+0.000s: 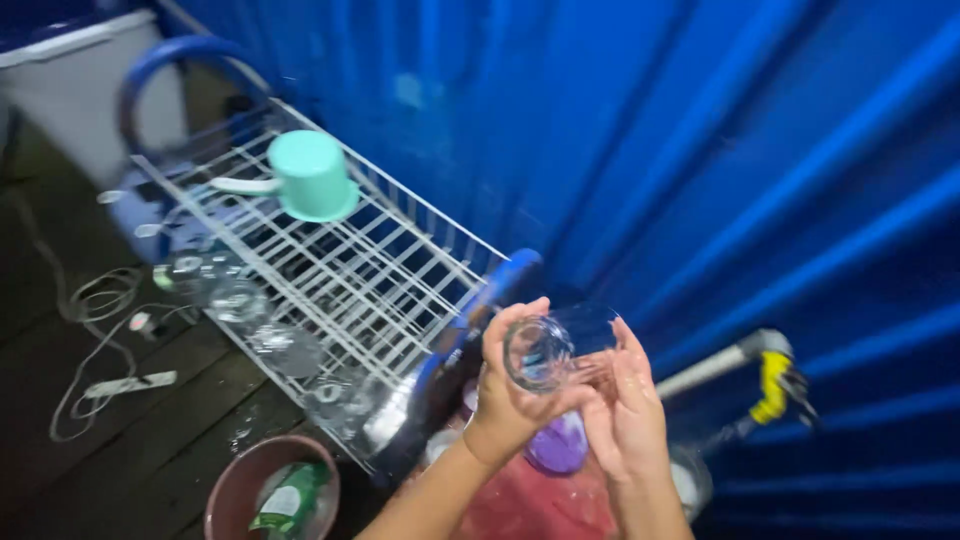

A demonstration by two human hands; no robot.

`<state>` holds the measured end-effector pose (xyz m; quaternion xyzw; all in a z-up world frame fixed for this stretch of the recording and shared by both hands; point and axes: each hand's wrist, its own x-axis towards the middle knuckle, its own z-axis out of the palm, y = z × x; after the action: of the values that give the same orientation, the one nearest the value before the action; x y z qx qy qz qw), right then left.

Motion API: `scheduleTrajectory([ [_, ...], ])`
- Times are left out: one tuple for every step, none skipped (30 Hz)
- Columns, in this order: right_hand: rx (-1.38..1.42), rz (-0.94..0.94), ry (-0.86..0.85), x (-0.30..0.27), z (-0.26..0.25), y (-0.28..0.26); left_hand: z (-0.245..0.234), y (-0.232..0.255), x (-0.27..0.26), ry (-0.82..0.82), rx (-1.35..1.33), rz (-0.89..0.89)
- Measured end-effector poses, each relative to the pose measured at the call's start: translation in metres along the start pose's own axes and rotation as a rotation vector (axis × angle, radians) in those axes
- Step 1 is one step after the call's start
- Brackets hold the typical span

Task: The person washes various drinking glasses, bowls, and plates at an outdoor tap and places them in a drying rack.

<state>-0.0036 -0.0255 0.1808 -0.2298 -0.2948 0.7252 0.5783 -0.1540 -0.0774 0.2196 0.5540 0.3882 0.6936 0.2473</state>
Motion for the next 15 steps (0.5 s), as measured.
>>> scheduleTrajectory([
  [0.027, -0.026, -0.084, 0.011, 0.006, 0.019, -0.014, 0.001, 0.007, 0.089, -0.107, 0.065],
  [0.027, -0.011, -0.105, 0.013, 0.042, 0.026, -0.036, 0.009, 0.015, 0.110, -0.093, 0.074],
  [0.052, 0.037, -0.112, 0.015, 0.078, 0.034, -0.059, 0.017, 0.022, 0.136, 0.028, 0.102],
  [0.076, 0.089, -0.118, 0.014, 0.115, 0.044, -0.083, 0.025, 0.026, 0.165, 0.151, 0.125],
  [0.074, 0.110, -0.138, 0.021, 0.149, 0.056, -0.109, 0.029, 0.032, 0.189, 0.167, 0.128],
  [0.000, 0.194, -0.119, 0.024, 0.181, 0.068, -0.134, 0.035, 0.033, 0.234, 0.210, 0.135],
  [-0.075, 0.277, -0.100, 0.027, 0.213, 0.079, -0.159, 0.041, 0.035, 0.280, 0.255, 0.142],
  [-0.072, 0.289, -0.119, 0.041, 0.222, 0.110, -0.188, 0.042, 0.041, 0.294, 0.271, 0.148],
  [-0.163, 0.387, -0.104, 0.054, 0.232, 0.141, -0.218, 0.043, 0.047, 0.297, 0.373, 0.191],
  [-0.251, 0.479, -0.089, 0.066, 0.241, 0.171, -0.246, 0.046, 0.053, 0.294, 0.475, 0.236],
  [-0.245, 0.485, -0.107, 0.076, 0.263, 0.195, -0.270, 0.049, 0.057, 0.302, 0.491, 0.243],
  [-0.258, 0.496, -0.156, 0.087, 0.285, 0.221, -0.296, 0.050, 0.062, 0.359, 0.580, 0.228],
  [-0.270, 0.507, -0.204, 0.098, 0.308, 0.247, -0.322, 0.050, 0.069, 0.416, 0.668, 0.213],
  [-0.267, 0.513, -0.221, 0.111, 0.320, 0.270, -0.347, 0.044, 0.075, 0.425, 0.682, 0.218],
  [-0.298, 0.531, -0.303, 0.123, 0.332, 0.294, -0.373, 0.038, 0.080, 0.477, 0.735, 0.177],
])
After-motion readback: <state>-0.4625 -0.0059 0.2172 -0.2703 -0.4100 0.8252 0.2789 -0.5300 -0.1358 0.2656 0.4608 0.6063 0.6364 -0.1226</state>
